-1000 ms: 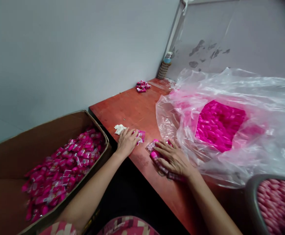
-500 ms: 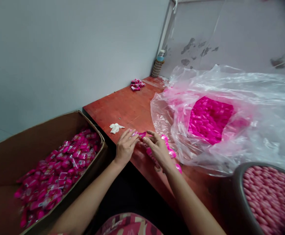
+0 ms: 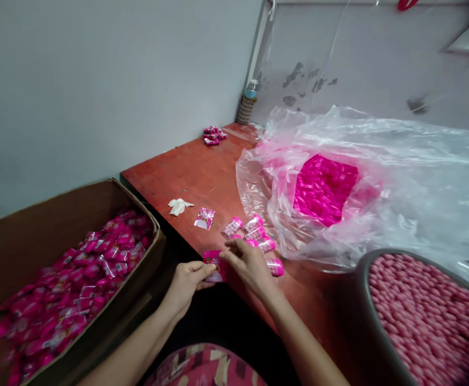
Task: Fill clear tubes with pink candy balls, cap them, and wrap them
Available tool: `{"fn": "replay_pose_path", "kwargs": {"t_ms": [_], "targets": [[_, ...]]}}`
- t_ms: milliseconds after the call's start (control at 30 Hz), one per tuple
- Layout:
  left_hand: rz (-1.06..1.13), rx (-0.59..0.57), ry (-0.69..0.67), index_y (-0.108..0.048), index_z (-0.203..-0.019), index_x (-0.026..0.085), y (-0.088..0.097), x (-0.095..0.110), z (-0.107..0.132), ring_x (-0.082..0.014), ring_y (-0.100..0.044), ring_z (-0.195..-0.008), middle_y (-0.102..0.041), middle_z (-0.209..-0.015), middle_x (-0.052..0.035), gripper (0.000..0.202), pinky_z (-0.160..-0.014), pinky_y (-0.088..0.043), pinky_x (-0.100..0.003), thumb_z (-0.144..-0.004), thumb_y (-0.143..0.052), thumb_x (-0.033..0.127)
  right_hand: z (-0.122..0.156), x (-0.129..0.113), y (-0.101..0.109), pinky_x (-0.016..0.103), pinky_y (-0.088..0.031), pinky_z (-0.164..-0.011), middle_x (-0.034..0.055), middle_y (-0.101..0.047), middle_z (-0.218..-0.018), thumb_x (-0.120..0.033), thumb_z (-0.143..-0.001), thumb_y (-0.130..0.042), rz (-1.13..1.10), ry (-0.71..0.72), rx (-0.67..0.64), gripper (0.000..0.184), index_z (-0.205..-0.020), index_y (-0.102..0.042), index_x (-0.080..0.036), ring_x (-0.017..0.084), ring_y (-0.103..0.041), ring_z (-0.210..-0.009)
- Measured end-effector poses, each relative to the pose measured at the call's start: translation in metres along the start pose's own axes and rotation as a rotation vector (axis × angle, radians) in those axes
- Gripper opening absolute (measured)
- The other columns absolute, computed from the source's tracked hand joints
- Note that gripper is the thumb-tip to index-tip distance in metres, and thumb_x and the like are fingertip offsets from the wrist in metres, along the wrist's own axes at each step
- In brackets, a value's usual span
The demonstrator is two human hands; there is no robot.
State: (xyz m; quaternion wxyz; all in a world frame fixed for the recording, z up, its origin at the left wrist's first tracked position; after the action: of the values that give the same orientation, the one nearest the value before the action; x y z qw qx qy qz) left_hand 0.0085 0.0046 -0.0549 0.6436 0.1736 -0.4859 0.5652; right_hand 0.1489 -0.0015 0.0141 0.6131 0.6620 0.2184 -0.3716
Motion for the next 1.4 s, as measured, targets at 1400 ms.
{"fn": "replay_pose_path", "kwargs": {"t_ms": [1400], "targets": [[0.427,-0.027,-0.160,-0.059,-0.072,0.009,-0.042,0.036,-0.001,-0.0091,-0.055,-0.049,-0.061,-0.062,-0.0023,0.024,-0.048,-0.044,-0.020,-0.062,-0.072,0.026,0.055,0.020,-0.034,0.020,-0.047,-0.043,-0.0003,-0.060,-0.064,-0.042,-0.075,-0.056,-0.867,-0.232,-0.017,0.028,-0.083,-0.049,-0.015,0.011,-0.058,-0.047]]}}
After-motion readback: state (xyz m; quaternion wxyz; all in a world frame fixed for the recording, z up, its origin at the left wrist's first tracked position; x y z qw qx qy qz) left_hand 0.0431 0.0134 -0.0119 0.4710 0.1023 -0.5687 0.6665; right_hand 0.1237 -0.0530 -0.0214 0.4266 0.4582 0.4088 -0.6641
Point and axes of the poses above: each hand's wrist, its own z-axis away from the middle knuckle, its own y-axis out of the back of the hand, x = y × z, the point moved 8 cm from there along -z, towards the middle knuckle
